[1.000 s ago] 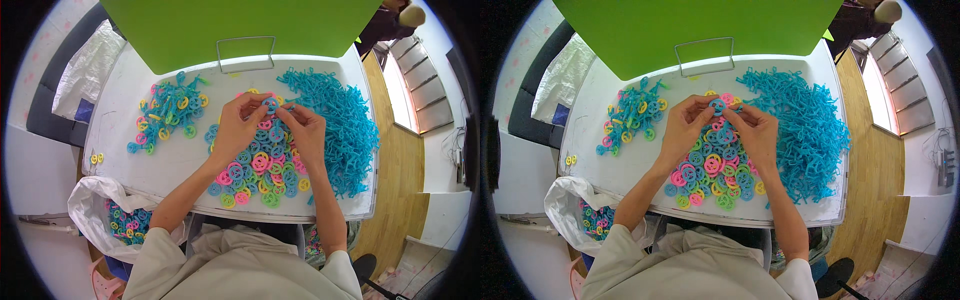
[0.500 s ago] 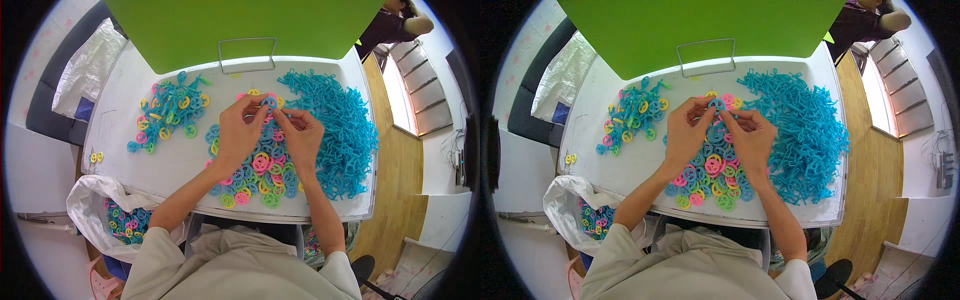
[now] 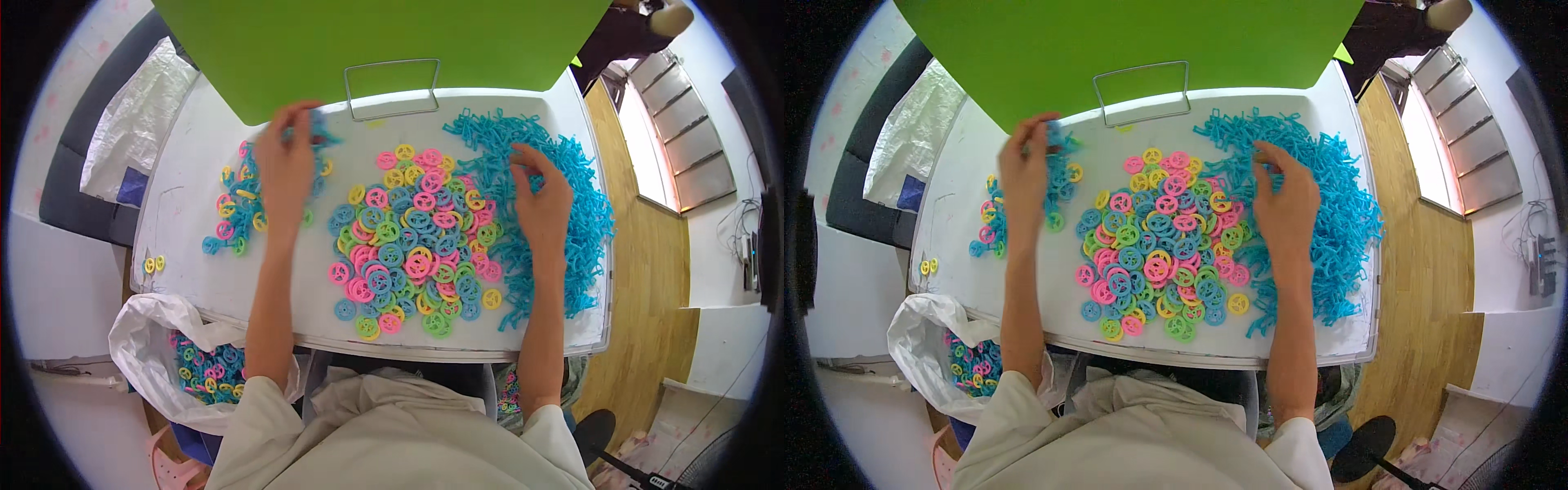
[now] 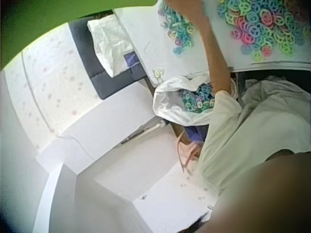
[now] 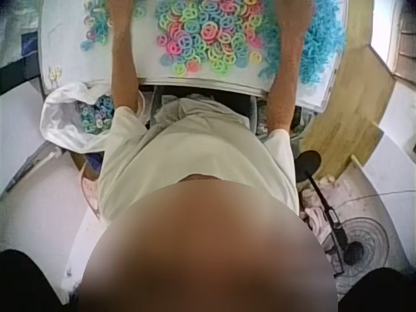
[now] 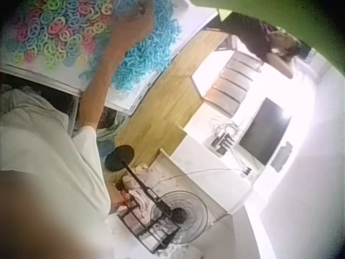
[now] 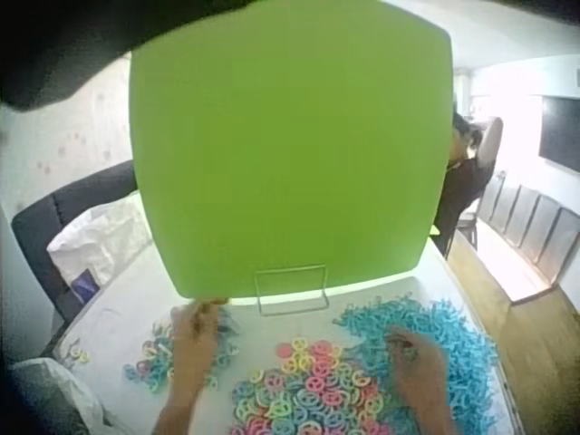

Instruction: Assembling and sorting colorful smiley-face toy gears on a workspace.

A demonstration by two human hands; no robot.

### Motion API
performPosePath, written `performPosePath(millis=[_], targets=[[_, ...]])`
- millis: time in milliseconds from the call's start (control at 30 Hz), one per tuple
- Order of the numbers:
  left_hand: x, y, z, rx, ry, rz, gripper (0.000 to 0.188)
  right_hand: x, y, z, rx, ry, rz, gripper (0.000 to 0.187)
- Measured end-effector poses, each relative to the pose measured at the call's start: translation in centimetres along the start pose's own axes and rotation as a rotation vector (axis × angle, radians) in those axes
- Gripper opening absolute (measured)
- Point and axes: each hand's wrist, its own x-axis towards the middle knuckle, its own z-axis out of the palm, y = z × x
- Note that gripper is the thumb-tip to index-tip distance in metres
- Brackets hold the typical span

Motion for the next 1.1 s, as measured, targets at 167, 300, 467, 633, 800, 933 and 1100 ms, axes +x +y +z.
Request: performPosePath(millis=[167, 300, 467, 633, 800, 933, 1100], targets=[[1.7, -2.4, -4.6, 0.738, 0.223, 0.088, 0.016, -0.4, 1.4, -0.3, -0.302, -0.139, -0.058, 0.024], [1.8, -2.6, -4.8, 1.003, 0.325, 0.218, 0.016, -1.4, -0.2, 0.6, -0.402, -0.238, -0.123, 0.024], [-1.0, -0.5, -0.3, 0.391, -0.296, 0.061, 0.02, -1.8, -0.6, 1.0, -0.492, -0.281, -0.094, 0.026], [-2.5, -1.7, 0.7, 0.517, -0.651, 0.015, 0.018, -2.1, 0.0, 1.0, -0.49, -0.296, -0.134, 0.026], [-2.3, -2.7, 1.2, 0.526, -0.699, -0.021, 0.017, -2.2, 0.3, 0.9, -0.463, -0.313, -0.224, 0.025], [-2.3, -2.5, 1.2, 0.546, -0.691, -0.034, 0.015, -1.0, 0.2, -0.1, -0.386, -0.377, -0.15, 0.025], [-1.9, -1.7, 1.4, 0.381, -0.712, -0.198, 0.019, -0.7, 0.4, -0.6, -0.074, -0.255, 0.019, 0.021]])
